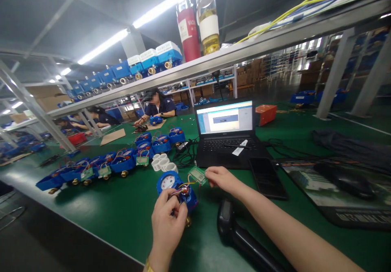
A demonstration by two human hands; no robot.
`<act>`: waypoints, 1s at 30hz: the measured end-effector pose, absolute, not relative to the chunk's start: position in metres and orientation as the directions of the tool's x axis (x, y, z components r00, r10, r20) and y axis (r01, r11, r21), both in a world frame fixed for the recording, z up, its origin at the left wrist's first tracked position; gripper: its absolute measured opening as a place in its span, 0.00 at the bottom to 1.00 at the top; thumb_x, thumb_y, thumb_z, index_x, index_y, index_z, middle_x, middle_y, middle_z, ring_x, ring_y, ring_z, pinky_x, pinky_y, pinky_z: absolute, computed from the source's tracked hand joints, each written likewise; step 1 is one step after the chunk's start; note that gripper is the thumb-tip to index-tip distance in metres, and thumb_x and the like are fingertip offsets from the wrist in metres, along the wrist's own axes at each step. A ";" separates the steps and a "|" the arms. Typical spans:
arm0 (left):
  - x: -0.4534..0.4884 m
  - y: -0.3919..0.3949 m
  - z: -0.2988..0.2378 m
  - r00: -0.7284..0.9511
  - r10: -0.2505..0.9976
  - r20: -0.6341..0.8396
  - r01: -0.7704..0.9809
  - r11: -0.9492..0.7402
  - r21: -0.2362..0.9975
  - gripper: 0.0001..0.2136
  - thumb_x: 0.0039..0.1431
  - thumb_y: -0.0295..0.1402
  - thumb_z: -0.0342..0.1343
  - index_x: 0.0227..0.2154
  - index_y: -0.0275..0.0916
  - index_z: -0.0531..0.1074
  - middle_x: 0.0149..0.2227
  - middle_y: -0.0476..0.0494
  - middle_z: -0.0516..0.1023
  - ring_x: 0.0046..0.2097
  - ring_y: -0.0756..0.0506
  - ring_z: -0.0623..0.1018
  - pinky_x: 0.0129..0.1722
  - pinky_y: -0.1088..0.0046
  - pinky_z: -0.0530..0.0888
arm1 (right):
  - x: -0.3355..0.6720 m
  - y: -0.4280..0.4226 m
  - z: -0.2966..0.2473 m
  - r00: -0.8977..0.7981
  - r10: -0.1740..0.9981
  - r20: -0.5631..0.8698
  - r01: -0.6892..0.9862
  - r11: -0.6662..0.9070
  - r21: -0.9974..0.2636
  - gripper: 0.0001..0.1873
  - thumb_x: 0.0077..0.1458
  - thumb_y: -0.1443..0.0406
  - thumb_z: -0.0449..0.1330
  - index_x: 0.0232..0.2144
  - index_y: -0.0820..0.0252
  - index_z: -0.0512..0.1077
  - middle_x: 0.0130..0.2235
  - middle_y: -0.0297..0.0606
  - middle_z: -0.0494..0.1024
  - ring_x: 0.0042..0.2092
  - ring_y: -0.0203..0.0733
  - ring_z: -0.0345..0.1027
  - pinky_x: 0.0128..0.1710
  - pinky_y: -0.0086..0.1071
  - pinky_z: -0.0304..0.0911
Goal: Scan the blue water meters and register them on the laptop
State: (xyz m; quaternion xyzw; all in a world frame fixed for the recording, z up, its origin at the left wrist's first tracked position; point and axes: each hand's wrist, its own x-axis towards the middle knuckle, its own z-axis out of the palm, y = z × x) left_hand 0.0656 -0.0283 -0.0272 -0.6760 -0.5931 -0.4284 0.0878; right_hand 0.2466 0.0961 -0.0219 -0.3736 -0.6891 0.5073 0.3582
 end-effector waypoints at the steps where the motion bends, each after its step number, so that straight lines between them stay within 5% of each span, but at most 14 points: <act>1: 0.066 -0.029 -0.027 -0.074 0.726 0.683 0.878 -0.278 0.390 0.13 0.55 0.30 0.49 0.16 0.41 0.56 0.35 0.46 0.70 0.42 0.45 0.73 0.37 0.71 0.67 | 0.248 0.096 -0.021 -0.468 0.873 0.136 0.149 0.230 -0.962 0.12 0.51 0.65 0.51 0.19 0.61 0.65 0.16 0.29 0.65 0.21 0.31 0.54 0.22 0.25 0.48; 21: 0.077 -0.029 -0.019 -0.107 0.740 0.664 0.839 -0.291 0.460 0.11 0.52 0.27 0.49 0.17 0.41 0.55 0.35 0.47 0.73 0.40 0.44 0.73 0.39 0.67 0.67 | 0.260 0.081 0.004 -0.486 0.809 0.330 0.195 0.468 -0.862 0.15 0.52 0.56 0.51 0.27 0.60 0.70 0.20 0.30 0.67 0.25 0.35 0.61 0.26 0.28 0.55; 26: 0.077 -0.027 -0.018 -0.127 0.729 0.673 0.808 -0.318 0.497 0.03 0.52 0.26 0.50 0.29 0.42 0.64 0.38 0.46 0.74 0.44 0.44 0.73 0.43 0.66 0.69 | 0.259 0.079 0.005 -0.456 0.820 0.346 0.218 0.480 -0.849 0.14 0.51 0.57 0.52 0.26 0.60 0.71 0.19 0.30 0.67 0.24 0.36 0.61 0.25 0.28 0.54; 30: 0.074 -0.026 -0.022 -0.108 0.693 0.713 0.836 -0.325 0.443 0.17 0.54 0.28 0.52 0.48 0.43 0.64 0.48 0.43 0.71 0.51 0.42 0.71 0.51 0.62 0.67 | 0.257 0.080 0.004 -0.435 0.836 0.335 0.242 0.467 -0.850 0.14 0.51 0.56 0.51 0.26 0.59 0.71 0.19 0.30 0.67 0.23 0.36 0.61 0.24 0.28 0.54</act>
